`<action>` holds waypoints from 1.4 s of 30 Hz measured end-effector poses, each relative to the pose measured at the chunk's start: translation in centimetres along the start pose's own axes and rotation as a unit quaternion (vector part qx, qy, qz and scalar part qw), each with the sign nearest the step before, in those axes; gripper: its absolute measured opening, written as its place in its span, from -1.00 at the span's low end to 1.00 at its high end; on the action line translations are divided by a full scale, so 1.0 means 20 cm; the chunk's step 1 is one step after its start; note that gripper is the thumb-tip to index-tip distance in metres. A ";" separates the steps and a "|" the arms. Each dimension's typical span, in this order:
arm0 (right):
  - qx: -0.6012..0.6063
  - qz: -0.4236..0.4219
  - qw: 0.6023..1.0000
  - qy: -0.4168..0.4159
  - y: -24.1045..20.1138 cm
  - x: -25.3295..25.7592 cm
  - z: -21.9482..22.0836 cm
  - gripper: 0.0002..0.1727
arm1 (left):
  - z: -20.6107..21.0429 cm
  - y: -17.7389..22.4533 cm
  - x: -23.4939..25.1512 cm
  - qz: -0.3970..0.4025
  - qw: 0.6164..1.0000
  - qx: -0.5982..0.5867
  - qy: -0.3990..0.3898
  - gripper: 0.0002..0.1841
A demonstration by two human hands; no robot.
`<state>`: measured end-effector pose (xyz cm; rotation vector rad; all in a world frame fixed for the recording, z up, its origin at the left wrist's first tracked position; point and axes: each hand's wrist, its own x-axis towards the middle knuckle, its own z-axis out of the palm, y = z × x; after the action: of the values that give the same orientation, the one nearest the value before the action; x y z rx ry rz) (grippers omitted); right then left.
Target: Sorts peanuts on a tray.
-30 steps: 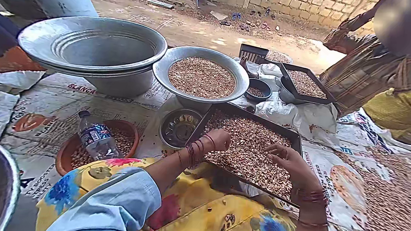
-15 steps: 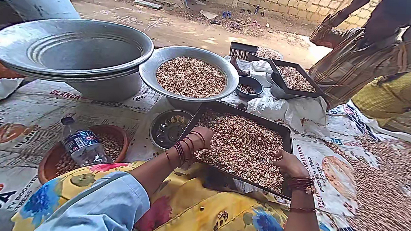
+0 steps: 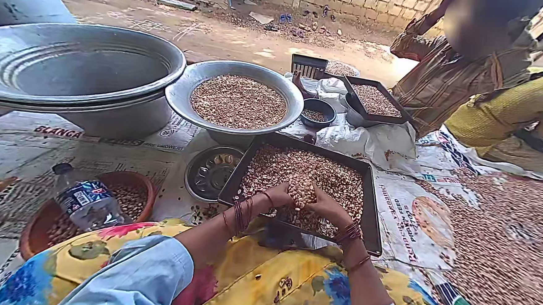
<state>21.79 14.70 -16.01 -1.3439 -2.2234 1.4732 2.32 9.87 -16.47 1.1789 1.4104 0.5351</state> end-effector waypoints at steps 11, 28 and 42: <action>-0.015 -0.150 0.951 0.270 -0.08 -0.11 -0.19 -0.60 | -0.28 0.19 -0.10 0.169 0.967 0.064 0.178 -0.54; -0.315 0.076 0.928 0.184 -0.10 0.02 -0.11 -0.70 | -0.26 0.17 -0.11 0.177 0.897 0.349 0.206 -0.74; 0.124 -0.189 0.974 -0.003 -0.14 -0.16 -0.18 -0.82 | -0.30 0.08 -0.03 0.140 0.918 0.351 0.121 -0.76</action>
<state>24.13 14.39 -10.94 -0.7887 -2.0653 1.5408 -2.79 11.83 -13.51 1.9655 1.7245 0.3803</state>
